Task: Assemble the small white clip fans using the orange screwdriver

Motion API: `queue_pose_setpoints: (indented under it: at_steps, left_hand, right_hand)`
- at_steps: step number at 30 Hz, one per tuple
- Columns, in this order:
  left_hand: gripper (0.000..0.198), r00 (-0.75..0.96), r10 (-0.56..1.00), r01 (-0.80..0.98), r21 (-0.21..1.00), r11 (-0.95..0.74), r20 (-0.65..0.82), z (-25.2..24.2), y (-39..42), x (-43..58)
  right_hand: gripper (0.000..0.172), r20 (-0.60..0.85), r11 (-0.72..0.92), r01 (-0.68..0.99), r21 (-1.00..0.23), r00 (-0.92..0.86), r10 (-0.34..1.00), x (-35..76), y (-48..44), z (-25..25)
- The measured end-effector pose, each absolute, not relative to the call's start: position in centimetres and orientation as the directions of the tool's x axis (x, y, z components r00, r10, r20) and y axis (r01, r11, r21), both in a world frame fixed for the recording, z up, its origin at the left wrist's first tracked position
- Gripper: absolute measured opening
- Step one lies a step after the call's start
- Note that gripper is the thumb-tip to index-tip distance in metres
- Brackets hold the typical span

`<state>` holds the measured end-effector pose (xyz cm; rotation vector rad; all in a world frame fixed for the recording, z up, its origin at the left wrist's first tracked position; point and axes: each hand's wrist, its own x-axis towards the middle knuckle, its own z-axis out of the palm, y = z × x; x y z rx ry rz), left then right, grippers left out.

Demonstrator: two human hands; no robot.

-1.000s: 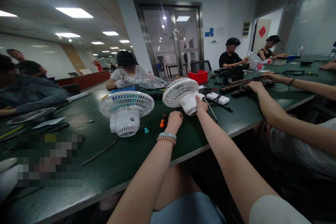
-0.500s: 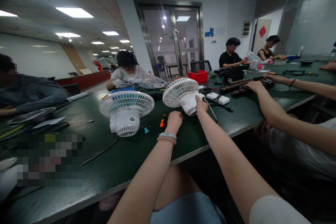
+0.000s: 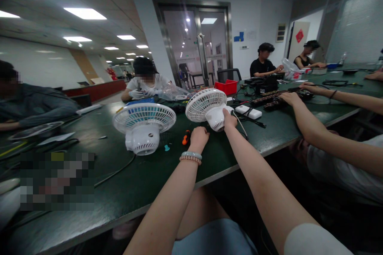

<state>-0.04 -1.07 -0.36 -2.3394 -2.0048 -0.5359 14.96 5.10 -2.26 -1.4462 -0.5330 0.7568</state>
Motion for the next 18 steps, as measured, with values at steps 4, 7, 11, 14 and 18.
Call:
queue_pose_setpoints:
  at_steps: [4,7,11,14,18]
  left_hand:
    - [0.025,0.122,0.953,0.961,0.208,-0.183,0.278,-0.5,-1.0,-0.1]
    - [0.025,0.126,0.949,0.960,0.206,-0.190,0.289,-0.6,-0.9,-0.2]
    - [0.024,0.137,0.947,0.958,0.206,-0.202,0.290,-0.6,-0.9,-0.2]
    - [0.023,0.143,0.948,0.957,0.206,-0.206,0.284,-0.6,-0.9,-0.2]
    - [0.023,0.151,0.946,0.956,0.200,-0.213,0.287,-0.7,-0.8,-0.2]
  right_hand:
    - [0.069,-0.189,-0.080,-0.187,-0.979,0.692,0.697,14.9,5.7,-2.7]
    - [0.068,-0.199,-0.077,-0.204,-0.976,0.695,0.691,14.9,5.9,-2.8]
    - [0.070,-0.183,-0.079,-0.178,-0.981,0.709,0.681,14.8,5.7,-2.6]
    - [0.069,-0.185,-0.095,-0.165,-0.982,0.709,0.680,14.8,5.1,-2.2]
    - [0.063,-0.151,-0.071,-0.147,-0.987,0.659,0.737,14.9,4.4,-1.8]
